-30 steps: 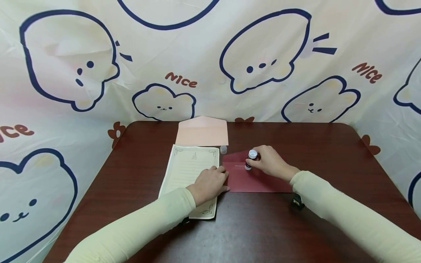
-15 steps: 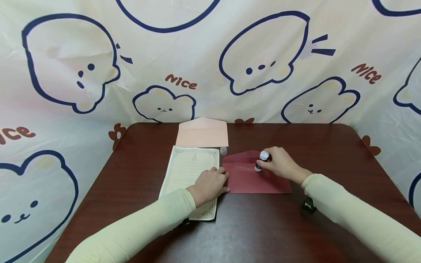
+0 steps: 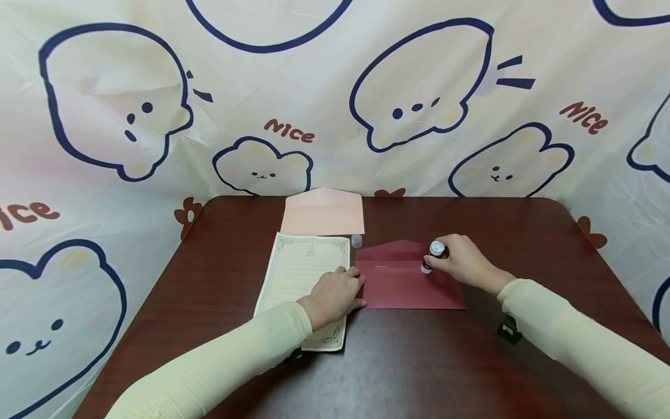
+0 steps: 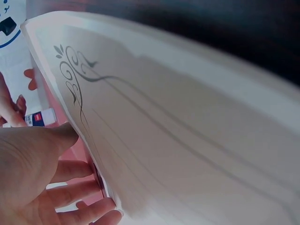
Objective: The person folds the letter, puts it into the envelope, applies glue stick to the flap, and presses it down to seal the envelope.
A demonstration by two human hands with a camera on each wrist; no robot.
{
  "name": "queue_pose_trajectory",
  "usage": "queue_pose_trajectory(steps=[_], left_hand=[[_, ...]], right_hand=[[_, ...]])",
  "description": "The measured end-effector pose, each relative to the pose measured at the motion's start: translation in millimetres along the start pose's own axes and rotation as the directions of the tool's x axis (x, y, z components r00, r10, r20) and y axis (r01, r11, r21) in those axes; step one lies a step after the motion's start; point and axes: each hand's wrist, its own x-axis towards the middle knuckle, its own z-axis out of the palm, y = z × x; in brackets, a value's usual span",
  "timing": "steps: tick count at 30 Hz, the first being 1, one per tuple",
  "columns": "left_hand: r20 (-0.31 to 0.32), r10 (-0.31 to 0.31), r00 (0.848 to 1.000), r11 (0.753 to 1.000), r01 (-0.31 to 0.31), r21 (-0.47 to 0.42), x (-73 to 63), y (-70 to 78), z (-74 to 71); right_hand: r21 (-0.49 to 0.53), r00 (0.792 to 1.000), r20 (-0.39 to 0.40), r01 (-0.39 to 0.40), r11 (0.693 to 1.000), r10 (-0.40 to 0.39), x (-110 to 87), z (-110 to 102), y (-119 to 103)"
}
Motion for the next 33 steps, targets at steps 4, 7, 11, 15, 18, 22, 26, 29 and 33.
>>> queue_pose_trajectory(steps=[4,7,11,15,18,22,26,29,33], left_hand=[[-0.006,0.002,1.000,1.000,-0.002,-0.002,0.7,-0.9,1.2],[-0.006,0.004,1.000,1.000,-0.004,-0.003,0.7,-1.6,1.8],[-0.009,0.001,1.000,1.000,-0.001,-0.009,-0.1,-2.9,1.8],[-0.011,-0.003,1.000,1.000,0.003,-0.019,-1.2,-4.0,1.0],[-0.007,-0.005,1.000,1.000,0.005,-0.021,-1.5,-4.2,0.0],[0.012,-0.006,1.000,1.000,0.006,-0.023,-0.8,-2.9,-0.2],[0.019,-0.006,1.000,1.000,0.007,-0.023,0.6,-1.3,-0.4],[0.017,-0.008,1.000,1.000,0.008,-0.020,1.0,-0.6,-1.0],[0.018,-0.004,1.000,1.000,0.004,-0.022,0.7,0.0,-0.7]], right_hand=[[-0.004,1.000,-0.002,0.001,1.000,-0.001,-1.0,-2.6,2.8],[-0.009,1.000,-0.009,-0.002,1.000,0.002,-1.8,-3.3,4.2],[-0.028,1.000,-0.028,-0.011,1.000,0.010,-2.2,-2.4,5.1],[-0.032,0.999,-0.028,-0.029,0.999,0.028,-1.7,-1.2,4.0],[-0.028,1.000,-0.011,-0.021,0.999,0.021,0.1,-1.6,3.4],[-0.029,1.000,0.003,-0.001,1.000,0.002,2.6,-3.3,2.0],[-0.027,1.000,-0.019,0.007,1.000,-0.007,4.6,-4.1,-1.1],[-0.029,0.999,-0.042,0.008,1.000,-0.009,6.4,-3.1,-4.8],[-0.011,0.997,-0.073,-0.014,1.000,0.013,9.2,0.7,-11.6]])
